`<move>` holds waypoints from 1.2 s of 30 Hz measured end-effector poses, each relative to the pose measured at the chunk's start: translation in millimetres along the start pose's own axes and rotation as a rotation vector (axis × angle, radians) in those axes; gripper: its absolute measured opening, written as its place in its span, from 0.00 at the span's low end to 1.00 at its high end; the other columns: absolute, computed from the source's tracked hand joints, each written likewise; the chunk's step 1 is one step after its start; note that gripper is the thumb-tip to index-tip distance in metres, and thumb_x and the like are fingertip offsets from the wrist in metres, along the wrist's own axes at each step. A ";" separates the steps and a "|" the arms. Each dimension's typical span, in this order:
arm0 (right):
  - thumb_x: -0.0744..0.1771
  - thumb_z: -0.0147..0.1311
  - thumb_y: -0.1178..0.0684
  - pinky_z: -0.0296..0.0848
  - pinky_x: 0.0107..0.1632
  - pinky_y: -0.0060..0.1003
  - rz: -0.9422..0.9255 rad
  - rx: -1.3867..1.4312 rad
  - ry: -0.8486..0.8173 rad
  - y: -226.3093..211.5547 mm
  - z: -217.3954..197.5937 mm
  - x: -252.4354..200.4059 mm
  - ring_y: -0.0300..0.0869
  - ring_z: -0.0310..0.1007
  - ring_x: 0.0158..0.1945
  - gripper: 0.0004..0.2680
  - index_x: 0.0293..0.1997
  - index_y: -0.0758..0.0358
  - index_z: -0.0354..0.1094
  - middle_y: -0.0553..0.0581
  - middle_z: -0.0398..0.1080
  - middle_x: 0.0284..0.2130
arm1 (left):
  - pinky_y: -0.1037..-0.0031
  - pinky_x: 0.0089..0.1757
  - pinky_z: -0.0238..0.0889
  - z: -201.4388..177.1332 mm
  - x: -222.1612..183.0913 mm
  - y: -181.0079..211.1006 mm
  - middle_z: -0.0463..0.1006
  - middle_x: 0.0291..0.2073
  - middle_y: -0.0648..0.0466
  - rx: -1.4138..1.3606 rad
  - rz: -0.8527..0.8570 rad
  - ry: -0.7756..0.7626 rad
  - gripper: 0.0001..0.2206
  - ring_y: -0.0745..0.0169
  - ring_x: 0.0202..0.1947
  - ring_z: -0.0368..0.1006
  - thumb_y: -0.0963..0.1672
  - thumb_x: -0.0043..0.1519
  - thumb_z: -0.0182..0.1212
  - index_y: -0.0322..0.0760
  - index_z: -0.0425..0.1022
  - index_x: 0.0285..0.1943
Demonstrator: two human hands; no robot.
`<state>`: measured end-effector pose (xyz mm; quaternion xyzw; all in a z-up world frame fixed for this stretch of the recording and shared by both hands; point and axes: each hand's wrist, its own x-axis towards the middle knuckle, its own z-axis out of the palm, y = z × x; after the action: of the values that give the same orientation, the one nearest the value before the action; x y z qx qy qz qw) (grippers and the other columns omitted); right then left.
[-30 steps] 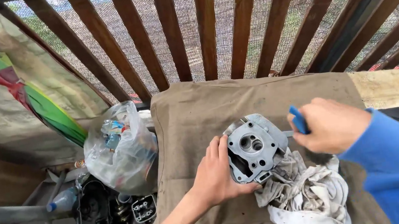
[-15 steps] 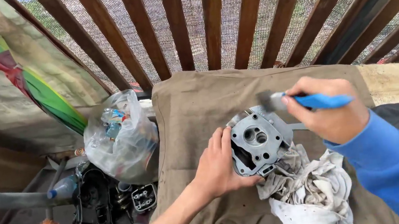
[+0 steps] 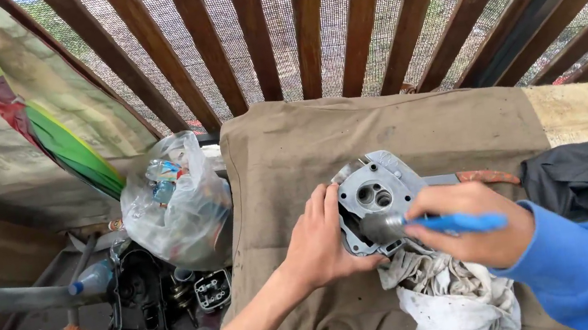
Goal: The person cleans a motorcycle cylinder head using a brush and solvent.
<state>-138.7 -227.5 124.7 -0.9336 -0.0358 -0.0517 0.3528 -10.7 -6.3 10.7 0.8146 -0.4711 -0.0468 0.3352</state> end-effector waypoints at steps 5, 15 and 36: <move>0.61 0.62 0.57 0.74 0.33 0.37 -0.073 -0.110 0.053 30.6 -37.6 -12.4 0.47 0.79 0.31 0.06 0.38 0.61 0.74 0.56 0.76 0.30 | 0.54 0.56 0.63 0.4 -1.0 -0.8 0.58 0.66 0.28 0.014 0.004 -0.011 0.61 0.30 0.63 0.61 0.60 0.38 0.78 0.16 0.49 0.72; 0.60 0.64 0.56 0.75 0.33 0.39 -0.322 -0.268 0.048 43.9 -11.7 -44.7 0.49 0.78 0.31 0.07 0.38 0.60 0.75 0.56 0.77 0.31 | 0.54 0.56 0.63 3.2 0.8 -3.1 0.58 0.66 0.28 0.041 0.020 -0.012 0.60 0.30 0.63 0.62 0.60 0.40 0.78 0.15 0.50 0.71; 0.57 0.61 0.55 0.71 0.34 0.47 -0.122 -0.469 -0.101 36.2 14.9 -83.9 0.54 0.74 0.34 0.13 0.44 0.61 0.74 0.57 0.72 0.32 | 0.54 0.57 0.61 -1.0 3.8 5.1 0.57 0.65 0.25 0.047 -0.014 -0.028 0.61 0.27 0.64 0.59 0.59 0.38 0.79 0.16 0.49 0.70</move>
<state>-217.1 -247.3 79.7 -0.9874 -0.0969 -0.0332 0.1206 -11.9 -10.5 15.4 0.8247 -0.4709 -0.0496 0.3091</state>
